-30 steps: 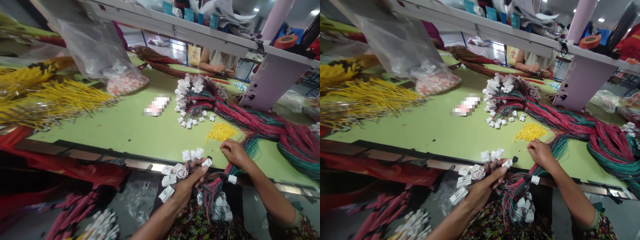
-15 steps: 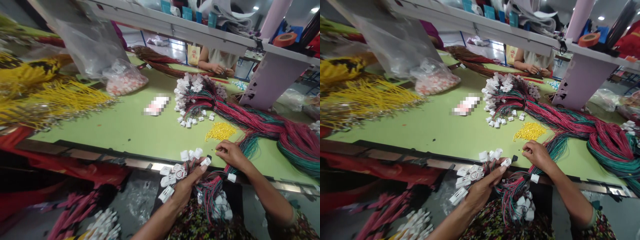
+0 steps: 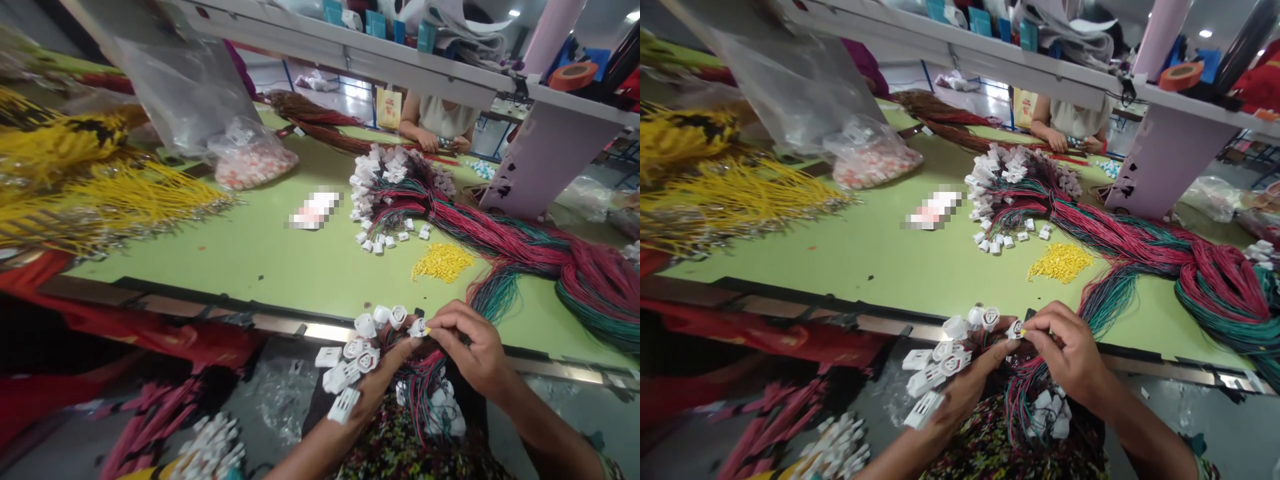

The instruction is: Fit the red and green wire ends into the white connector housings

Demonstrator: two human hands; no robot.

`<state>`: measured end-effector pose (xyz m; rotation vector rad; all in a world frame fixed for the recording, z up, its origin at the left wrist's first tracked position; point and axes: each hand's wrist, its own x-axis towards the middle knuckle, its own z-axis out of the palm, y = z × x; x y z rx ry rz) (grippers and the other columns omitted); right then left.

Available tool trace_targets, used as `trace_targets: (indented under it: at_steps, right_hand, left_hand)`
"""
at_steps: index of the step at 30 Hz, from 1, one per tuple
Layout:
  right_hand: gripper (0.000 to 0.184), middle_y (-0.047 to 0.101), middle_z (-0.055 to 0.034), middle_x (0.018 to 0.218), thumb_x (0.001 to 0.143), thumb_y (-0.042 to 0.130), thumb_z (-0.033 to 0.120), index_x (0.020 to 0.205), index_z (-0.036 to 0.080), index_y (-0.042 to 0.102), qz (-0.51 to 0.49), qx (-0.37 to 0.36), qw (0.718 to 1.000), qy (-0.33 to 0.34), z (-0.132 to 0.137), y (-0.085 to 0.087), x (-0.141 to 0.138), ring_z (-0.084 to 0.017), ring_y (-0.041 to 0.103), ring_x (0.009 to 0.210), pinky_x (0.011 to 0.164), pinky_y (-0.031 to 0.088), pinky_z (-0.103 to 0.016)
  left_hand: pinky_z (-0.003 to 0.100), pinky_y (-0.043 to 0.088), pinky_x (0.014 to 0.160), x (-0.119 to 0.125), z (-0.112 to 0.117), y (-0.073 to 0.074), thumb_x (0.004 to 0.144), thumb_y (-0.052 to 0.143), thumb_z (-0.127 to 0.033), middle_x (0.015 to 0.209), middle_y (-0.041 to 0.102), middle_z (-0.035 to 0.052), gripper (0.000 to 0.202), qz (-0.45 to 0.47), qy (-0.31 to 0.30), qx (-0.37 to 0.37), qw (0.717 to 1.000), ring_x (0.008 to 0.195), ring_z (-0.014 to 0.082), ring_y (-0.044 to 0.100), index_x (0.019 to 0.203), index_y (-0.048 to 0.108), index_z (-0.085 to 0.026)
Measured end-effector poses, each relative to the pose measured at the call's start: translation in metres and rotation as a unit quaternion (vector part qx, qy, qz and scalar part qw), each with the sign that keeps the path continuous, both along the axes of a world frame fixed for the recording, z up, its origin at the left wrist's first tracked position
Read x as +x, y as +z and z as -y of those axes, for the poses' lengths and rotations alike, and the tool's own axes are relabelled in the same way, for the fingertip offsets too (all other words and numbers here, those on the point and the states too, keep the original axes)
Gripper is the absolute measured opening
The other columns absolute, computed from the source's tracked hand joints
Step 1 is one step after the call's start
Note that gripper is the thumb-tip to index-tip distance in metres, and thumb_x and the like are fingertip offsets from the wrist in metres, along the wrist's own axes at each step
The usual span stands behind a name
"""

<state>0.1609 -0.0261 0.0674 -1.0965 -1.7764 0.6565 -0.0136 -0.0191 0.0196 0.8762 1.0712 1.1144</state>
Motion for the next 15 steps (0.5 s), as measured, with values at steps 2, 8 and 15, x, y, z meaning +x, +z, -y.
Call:
trace_targets:
  at_steps: [2,8,15]
  right_hand:
    - [0.012,0.068,-0.003,0.089,0.097,0.063,0.012,0.101,0.02,0.072,0.022,0.037,0.999,-0.009,0.003,0.001,-0.002,-0.014,0.066,0.082,0.073,0.054,-0.025]
    - [0.015,0.067,-0.0048,0.089,0.098,0.061,0.01,0.105,0.018,0.071,0.069,0.087,0.994,-0.001,0.005,0.004,-0.001,-0.015,0.066,0.082,0.073,0.054,-0.026]
    - [0.017,0.068,-0.0042,0.091,0.097,0.061,0.01,0.105,0.021,0.073,0.046,0.082,0.996,0.006,0.005,0.002,0.0,-0.015,0.066,0.083,0.074,0.054,-0.026]
  left_hand:
    - [0.04,0.06,0.091,0.0,0.001,0.006,0.077,0.082,-0.034,0.097,0.078,0.0074,0.023,-0.031,-0.008,0.027,0.999,0.095,0.0269,0.073,0.097,0.077,-0.025]
    - [0.037,0.062,0.087,0.002,0.0,0.021,0.083,0.074,-0.029,0.094,0.078,0.0076,0.009,-0.044,-0.05,0.073,0.995,0.092,0.0261,0.073,0.089,0.074,-0.023]
    - [0.037,0.061,0.087,0.003,0.002,0.021,0.082,0.074,-0.032,0.094,0.078,0.007,0.013,-0.064,-0.047,0.069,0.994,0.092,0.0258,0.073,0.09,0.072,-0.023]
